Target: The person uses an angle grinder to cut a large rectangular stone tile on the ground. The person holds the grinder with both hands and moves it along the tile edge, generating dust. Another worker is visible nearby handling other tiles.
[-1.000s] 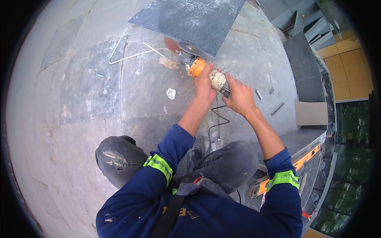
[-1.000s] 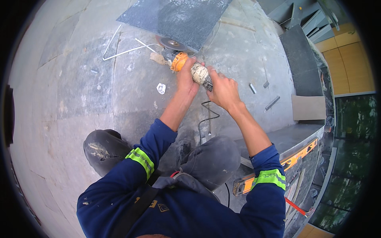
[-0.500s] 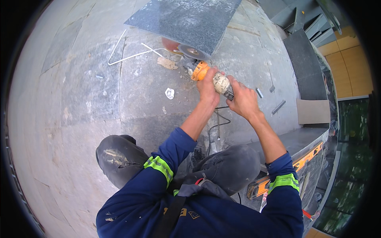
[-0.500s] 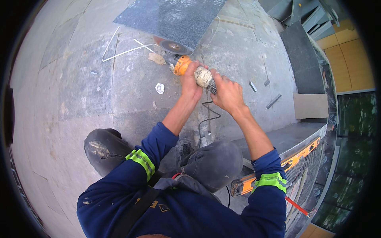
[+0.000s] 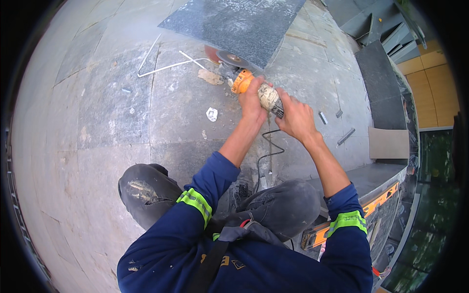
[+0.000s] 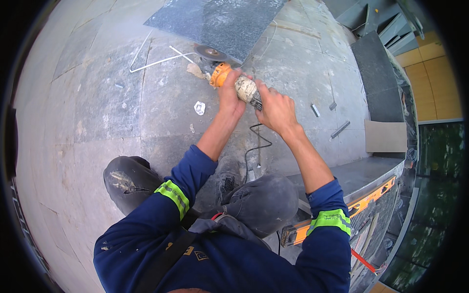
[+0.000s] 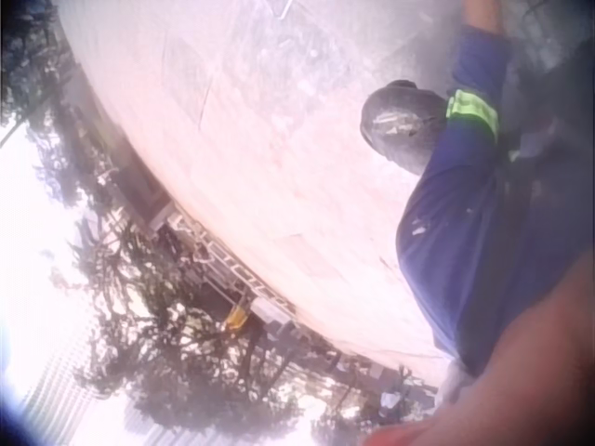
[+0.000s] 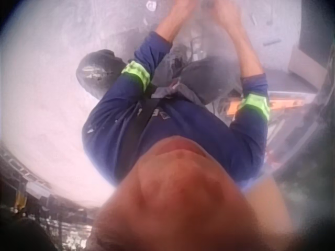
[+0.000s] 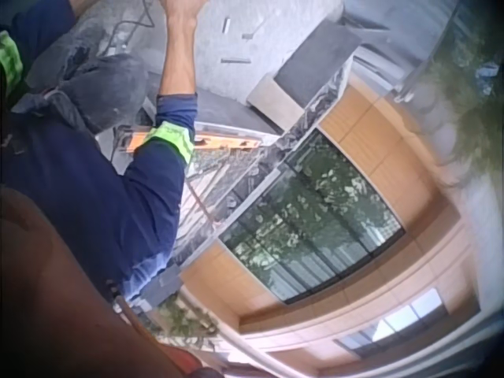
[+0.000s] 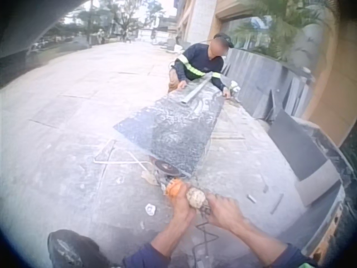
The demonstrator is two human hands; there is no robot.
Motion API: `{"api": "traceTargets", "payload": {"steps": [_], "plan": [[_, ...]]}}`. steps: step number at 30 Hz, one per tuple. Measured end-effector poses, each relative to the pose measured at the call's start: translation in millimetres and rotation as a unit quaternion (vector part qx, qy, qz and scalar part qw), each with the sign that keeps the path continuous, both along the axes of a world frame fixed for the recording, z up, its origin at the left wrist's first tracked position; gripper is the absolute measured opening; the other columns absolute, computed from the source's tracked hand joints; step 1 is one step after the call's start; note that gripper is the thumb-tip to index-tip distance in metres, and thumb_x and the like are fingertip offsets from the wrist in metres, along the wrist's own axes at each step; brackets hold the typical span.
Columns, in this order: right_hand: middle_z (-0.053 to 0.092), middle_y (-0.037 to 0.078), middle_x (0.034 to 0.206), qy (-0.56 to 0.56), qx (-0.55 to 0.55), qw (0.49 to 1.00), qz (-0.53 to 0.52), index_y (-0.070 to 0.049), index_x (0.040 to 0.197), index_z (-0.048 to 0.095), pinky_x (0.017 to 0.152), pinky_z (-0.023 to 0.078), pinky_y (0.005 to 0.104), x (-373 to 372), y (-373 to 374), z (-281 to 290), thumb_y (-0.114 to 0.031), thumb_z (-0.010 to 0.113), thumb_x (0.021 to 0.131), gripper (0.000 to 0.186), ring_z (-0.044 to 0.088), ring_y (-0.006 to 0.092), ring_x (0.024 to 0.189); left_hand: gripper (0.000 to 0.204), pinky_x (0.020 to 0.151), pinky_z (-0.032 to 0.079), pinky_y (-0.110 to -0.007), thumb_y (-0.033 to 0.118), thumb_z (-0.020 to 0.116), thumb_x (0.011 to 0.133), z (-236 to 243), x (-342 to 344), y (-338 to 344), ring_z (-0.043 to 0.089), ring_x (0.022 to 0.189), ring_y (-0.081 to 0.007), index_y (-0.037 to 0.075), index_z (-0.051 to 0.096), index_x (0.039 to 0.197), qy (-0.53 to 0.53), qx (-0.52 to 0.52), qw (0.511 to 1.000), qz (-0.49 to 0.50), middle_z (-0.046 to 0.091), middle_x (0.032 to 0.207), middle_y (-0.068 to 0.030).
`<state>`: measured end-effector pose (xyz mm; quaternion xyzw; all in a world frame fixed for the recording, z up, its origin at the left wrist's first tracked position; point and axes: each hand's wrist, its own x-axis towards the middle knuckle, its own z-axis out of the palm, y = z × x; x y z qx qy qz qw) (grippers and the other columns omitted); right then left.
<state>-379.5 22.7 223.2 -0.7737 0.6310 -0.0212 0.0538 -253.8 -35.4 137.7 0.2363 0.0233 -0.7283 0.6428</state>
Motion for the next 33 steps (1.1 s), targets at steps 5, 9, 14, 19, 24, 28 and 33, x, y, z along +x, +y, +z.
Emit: {"api": "traceTargets", "payload": {"steps": [5, 9, 14, 19, 24, 28, 33], "plan": [[0.077, 0.025, 0.110, 0.000, 0.004, 1.000, 0.000, -0.012, 0.156, 0.048, 0.085, 0.060, 0.0577, 9, -9, -2, -0.014, 0.085, 0.078, 0.086, 0.075, 0.0486, 0.100, 0.024, 0.078, 0.065, -0.041, 0.017, 0.078, 0.097, -11, 8, -14, 0.076, 0.087, -0.0238, 0.005, 0.063, 0.111, 0.001, -0.013, 1.000, -0.004, 0.071, 0.095, -0.0096], [0.078, 0.025, 0.109, 0.003, 0.001, 1.000, -0.001, -0.011, 0.155, 0.049, 0.084, 0.060, 0.0575, 13, -16, -5, -0.014, 0.085, 0.077, 0.086, 0.075, 0.0478, 0.100, 0.024, 0.078, 0.066, -0.042, 0.016, 0.078, 0.097, -12, 14, -25, 0.076, 0.087, -0.0240, 0.006, 0.063, 0.112, 0.001, -0.011, 1.000, -0.013, 0.070, 0.095, -0.0091], [0.077, 0.026, 0.110, 0.000, 0.011, 1.000, -0.003, -0.012, 0.156, 0.049, 0.086, 0.060, 0.0573, 12, -14, -3, -0.015, 0.085, 0.076, 0.087, 0.075, 0.0478, 0.100, 0.025, 0.079, 0.065, -0.041, 0.014, 0.078, 0.097, -10, 11, -20, 0.075, 0.088, -0.0231, 0.005, 0.062, 0.113, 0.016, -0.003, 1.000, -0.009, 0.070, 0.095, -0.0091], [0.076, 0.024, 0.117, 0.009, 0.031, 0.999, -0.025, -0.014, 0.158, 0.048, 0.087, 0.060, 0.0572, -7, 11, 10, -0.016, 0.084, 0.077, 0.089, 0.075, 0.0475, 0.103, 0.022, 0.074, 0.065, -0.041, 0.006, 0.078, 0.093, 11, -9, 11, 0.075, 0.081, -0.0237, 0.001, 0.065, 0.110, 0.030, 0.038, 0.999, 0.008, 0.070, 0.094, -0.0093], [0.075, 0.023, 0.116, 0.004, 0.029, 0.999, -0.025, -0.014, 0.157, 0.047, 0.087, 0.061, 0.0564, -15, 23, 12, -0.016, 0.086, 0.077, 0.089, 0.075, 0.0467, 0.102, 0.021, 0.078, 0.064, -0.040, 0.012, 0.078, 0.096, 12, -18, 25, 0.075, 0.087, -0.0223, 0.004, 0.064, 0.111, 0.013, 0.017, 1.000, 0.006, 0.071, 0.096, -0.0081], [0.075, 0.021, 0.110, 0.005, 0.013, 1.000, -0.003, -0.014, 0.157, 0.047, 0.082, 0.063, 0.0562, -17, 24, 3, -0.017, 0.088, 0.078, 0.089, 0.077, 0.0456, 0.096, 0.021, 0.081, 0.064, -0.040, 0.015, 0.077, 0.098, 7, -19, 21, 0.075, 0.091, -0.0223, 0.006, 0.064, 0.112, 0.000, 0.021, 1.000, -0.010, 0.071, 0.097, -0.0075], [0.075, 0.023, 0.109, 0.019, 0.009, 1.000, 0.010, -0.013, 0.158, 0.046, 0.081, 0.063, 0.0563, -10, 8, 3, -0.017, 0.089, 0.077, 0.091, 0.077, 0.0447, 0.094, 0.021, 0.083, 0.065, -0.041, 0.016, 0.076, 0.100, -4, -11, 7, 0.074, 0.094, -0.0228, 0.006, 0.065, 0.113, 0.017, 0.022, 1.000, -0.003, 0.071, 0.098, -0.0075]]}}
